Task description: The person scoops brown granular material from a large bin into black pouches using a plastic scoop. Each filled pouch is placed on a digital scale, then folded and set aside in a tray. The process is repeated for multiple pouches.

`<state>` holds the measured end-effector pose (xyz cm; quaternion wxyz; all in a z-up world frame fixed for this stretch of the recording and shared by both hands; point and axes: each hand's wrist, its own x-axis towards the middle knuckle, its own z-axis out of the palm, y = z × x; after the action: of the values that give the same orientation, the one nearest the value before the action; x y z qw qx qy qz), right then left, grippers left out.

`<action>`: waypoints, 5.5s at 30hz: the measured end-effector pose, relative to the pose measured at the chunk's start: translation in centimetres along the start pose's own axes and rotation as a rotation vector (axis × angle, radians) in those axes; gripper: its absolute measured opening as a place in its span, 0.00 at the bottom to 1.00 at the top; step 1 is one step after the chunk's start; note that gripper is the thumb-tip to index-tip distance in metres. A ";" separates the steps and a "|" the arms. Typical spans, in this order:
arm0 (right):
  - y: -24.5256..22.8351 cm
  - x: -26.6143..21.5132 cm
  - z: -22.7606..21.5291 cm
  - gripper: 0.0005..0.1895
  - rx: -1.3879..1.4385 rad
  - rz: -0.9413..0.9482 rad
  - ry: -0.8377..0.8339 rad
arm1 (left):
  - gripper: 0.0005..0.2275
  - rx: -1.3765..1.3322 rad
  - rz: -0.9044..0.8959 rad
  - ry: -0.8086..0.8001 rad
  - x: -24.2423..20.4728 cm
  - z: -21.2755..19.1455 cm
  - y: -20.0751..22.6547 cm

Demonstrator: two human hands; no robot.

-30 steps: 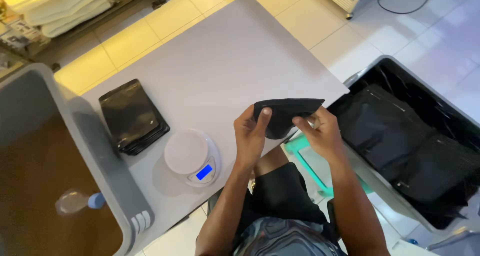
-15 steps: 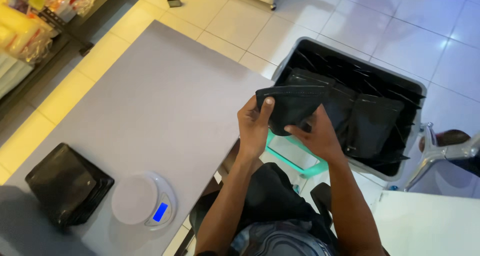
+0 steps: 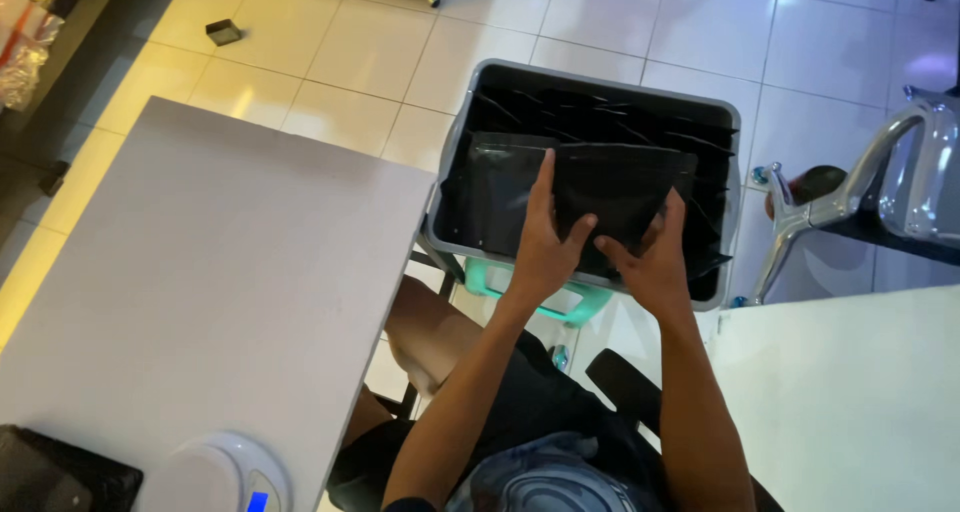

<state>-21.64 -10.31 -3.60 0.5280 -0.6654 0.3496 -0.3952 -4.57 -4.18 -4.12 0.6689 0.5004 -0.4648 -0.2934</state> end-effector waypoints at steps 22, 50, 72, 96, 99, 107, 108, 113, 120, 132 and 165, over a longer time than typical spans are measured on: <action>10.5 -1.4 -1.5 0.34 -0.968 0.072 -0.103 | 0.29 1.345 0.294 -0.109 -2.9 3.8 -14.6; -1.7 0.4 9.6 0.24 0.125 -0.452 -0.132 | 0.19 0.528 0.415 0.236 -1.6 -5.6 3.5; -15.7 -12.8 46.4 0.23 0.221 -0.757 -1.156 | 0.12 0.673 0.232 1.444 -29.4 -30.6 21.3; -14.2 -18.5 62.3 0.08 -0.056 -0.999 -1.218 | 0.17 0.162 0.107 1.598 -38.7 -34.3 11.8; -18.5 -17.2 57.2 0.10 0.155 -0.842 -1.179 | 0.24 0.095 0.141 1.645 -38.1 -34.4 13.7; -20.7 -13.5 47.1 0.18 0.591 -0.342 -1.181 | 0.34 0.067 0.167 1.590 -35.7 -34.3 20.4; -20.4 -13.3 46.6 0.17 0.615 -0.319 -1.165 | 0.32 0.064 0.217 1.547 -35.3 -33.9 21.3; -18.6 -10.9 46.5 0.16 0.331 -0.798 -0.711 | 0.12 0.079 0.187 1.651 -34.4 -34.3 18.8; -21.9 -14.9 42.2 0.29 0.132 -1.110 -0.918 | 0.11 0.150 0.306 1.566 -30.7 -32.0 20.5; -22.8 -13.2 41.2 0.28 0.271 -0.814 -1.141 | 0.19 0.076 0.433 1.151 -28.2 -31.4 21.8; -19.5 -13.5 42.0 0.05 0.155 -0.996 -0.939 | 0.26 0.931 0.181 1.139 -28.1 -29.0 21.8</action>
<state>10.96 23.35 7.94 0.4251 -0.8078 -0.2928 -0.2846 9.29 38.58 5.20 0.5464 0.7669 -0.1614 0.2954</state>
